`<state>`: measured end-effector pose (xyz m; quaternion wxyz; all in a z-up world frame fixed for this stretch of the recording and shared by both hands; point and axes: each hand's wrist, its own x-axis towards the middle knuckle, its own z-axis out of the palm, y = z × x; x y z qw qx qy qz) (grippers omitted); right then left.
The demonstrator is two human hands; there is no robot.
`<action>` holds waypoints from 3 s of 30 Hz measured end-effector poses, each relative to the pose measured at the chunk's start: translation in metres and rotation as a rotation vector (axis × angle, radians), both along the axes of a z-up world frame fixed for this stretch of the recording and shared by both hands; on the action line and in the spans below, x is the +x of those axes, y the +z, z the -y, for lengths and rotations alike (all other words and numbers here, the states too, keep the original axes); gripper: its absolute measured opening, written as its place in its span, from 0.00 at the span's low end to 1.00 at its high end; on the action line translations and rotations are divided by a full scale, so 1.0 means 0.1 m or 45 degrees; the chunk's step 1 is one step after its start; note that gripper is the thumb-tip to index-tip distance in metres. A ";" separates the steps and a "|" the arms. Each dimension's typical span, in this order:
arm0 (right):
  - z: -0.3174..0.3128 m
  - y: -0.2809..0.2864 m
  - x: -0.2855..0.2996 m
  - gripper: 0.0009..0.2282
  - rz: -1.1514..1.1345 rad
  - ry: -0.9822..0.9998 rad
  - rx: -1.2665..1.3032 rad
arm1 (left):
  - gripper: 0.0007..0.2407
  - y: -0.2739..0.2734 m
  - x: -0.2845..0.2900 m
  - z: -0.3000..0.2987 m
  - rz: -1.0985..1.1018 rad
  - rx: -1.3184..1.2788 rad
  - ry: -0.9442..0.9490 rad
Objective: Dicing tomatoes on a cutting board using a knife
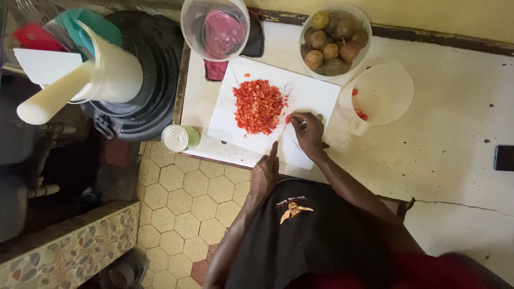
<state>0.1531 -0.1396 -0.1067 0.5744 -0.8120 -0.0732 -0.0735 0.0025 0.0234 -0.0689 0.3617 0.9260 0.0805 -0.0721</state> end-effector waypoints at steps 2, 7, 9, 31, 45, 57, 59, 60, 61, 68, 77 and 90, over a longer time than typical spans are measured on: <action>0.02 -0.03 0.01 0.04 -0.014 0.005 0.002 | 0.25 0.02 0.01 0.01 -0.002 0.016 -0.002; 0.02 -0.11 0.01 0.05 0.008 0.020 -0.037 | 0.25 -0.03 0.03 0.03 -0.047 0.103 -0.041; 0.01 -0.06 0.00 0.05 0.000 0.002 -0.014 | 0.26 -0.04 0.05 0.04 -0.064 0.096 -0.037; 0.01 -0.13 0.08 0.04 0.040 0.044 -0.110 | 0.25 -0.44 0.20 -0.07 -0.041 0.070 -0.093; -0.01 0.15 0.20 0.06 -0.086 0.137 -0.665 | 0.25 -0.05 -0.08 -0.17 0.065 -0.097 0.083; 0.08 -0.17 0.13 0.06 0.175 0.027 -0.383 | 0.25 -0.02 0.14 -0.05 0.020 0.033 -0.070; 0.08 -0.21 0.12 0.06 0.173 0.002 -0.380 | 0.25 -0.21 0.14 -0.09 0.017 0.106 -0.090; 0.07 -0.23 0.14 0.06 0.174 -0.016 -0.378 | 0.26 -0.30 0.16 -0.11 0.016 0.176 -0.104; 0.06 -0.25 0.15 0.06 0.178 -0.013 -0.375 | 0.26 -0.30 0.17 -0.13 0.020 0.180 -0.099; 0.04 -0.28 0.16 0.05 0.119 -0.035 -0.380 | 0.24 -0.14 0.22 -0.17 -0.061 0.205 -0.120; 0.05 -0.26 0.18 0.05 0.118 -0.014 -0.423 | 0.24 0.04 0.26 -0.20 -0.045 0.100 -0.129; -0.04 0.09 0.24 0.11 0.139 0.086 -0.692 | 0.25 -0.33 0.25 -0.35 -0.117 0.073 -0.167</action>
